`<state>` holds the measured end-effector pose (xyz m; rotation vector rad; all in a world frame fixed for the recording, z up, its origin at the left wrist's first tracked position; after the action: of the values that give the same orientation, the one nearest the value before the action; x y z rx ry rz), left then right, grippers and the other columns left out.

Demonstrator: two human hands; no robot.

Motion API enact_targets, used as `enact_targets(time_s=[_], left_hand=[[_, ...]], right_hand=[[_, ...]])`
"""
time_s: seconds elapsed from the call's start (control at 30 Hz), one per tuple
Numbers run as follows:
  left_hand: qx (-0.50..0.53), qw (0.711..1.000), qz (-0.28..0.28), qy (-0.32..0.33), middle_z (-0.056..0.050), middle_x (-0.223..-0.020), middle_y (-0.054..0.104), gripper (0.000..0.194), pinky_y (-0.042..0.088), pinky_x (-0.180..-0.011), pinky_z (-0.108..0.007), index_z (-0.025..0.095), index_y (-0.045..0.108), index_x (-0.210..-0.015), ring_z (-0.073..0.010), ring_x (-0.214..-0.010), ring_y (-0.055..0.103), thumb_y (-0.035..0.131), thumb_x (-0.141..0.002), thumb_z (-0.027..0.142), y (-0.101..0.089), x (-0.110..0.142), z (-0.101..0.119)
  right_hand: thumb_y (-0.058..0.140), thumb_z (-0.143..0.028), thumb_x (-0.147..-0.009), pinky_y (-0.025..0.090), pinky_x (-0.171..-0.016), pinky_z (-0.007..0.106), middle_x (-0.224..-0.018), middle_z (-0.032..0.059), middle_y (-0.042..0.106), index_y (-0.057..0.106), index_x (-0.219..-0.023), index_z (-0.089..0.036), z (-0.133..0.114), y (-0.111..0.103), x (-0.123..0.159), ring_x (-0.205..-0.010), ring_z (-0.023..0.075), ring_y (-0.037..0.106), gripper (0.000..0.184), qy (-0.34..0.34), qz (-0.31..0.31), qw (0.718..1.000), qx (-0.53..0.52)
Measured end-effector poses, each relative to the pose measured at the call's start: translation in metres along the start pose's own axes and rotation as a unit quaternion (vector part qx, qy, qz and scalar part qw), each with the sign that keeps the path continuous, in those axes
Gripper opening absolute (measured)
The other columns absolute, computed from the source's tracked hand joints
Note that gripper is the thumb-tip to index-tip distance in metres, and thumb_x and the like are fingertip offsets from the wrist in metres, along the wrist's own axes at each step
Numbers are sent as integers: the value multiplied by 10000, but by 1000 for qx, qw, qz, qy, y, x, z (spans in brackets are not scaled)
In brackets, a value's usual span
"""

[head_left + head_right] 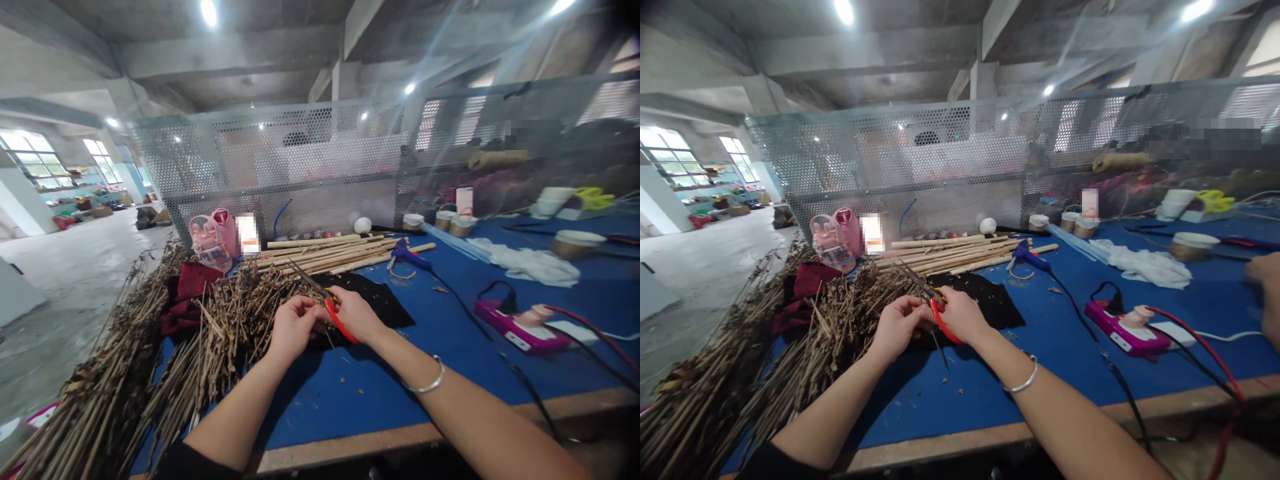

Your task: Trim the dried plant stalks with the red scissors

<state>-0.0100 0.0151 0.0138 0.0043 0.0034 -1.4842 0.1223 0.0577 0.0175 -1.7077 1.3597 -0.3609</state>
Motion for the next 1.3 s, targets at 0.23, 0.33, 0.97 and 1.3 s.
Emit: enact_targets(time_s=[0.23,0.33,0.97,1.3], left_hand=[[6,1000,8,4,13,-552,581,213,371,-346,-137,147,539,-764,-93,-453,564,617,-661,317,-3,-4,-2],[7,1000,7,8,22,-543,567,217,378,-344,-144,146,546,-755,-80,-428,535,621,-658,326,-3,-4,-1],[0,1000,27,0,7,-581,593,214,373,-349,-145,151,537,-765,-105,-484,577,609,-662,324,-5,-2,5],[-13,999,27,38,34,-539,529,258,369,-345,-153,141,557,-763,-53,-395,454,618,-655,368,-7,-5,0]], right_hand=[[554,-537,-694,308,-535,223,-704,16,609,572,-858,-222,-3,-5,0,-620,150,536,356,-4,2,1000,28],[595,-519,-665,317,-556,223,-800,28,601,533,-906,-211,-7,-7,2,-669,149,534,396,-18,3,1000,25],[527,-555,-714,284,-505,219,-658,15,590,550,-767,-209,-5,-2,0,-574,139,521,351,-9,-1,999,34],[564,-548,-686,309,-556,225,-782,24,593,508,-883,-209,-14,-2,5,-648,139,535,397,-29,8,999,38]])
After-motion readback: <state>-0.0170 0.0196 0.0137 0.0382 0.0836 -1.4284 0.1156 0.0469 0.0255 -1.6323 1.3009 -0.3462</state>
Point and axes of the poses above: each hand's wrist, its own x-axis away from the middle knuckle, its own y-axis out of the palm, z = x × y, the point moved 3 cm from there along -x, towards the middle knuckle
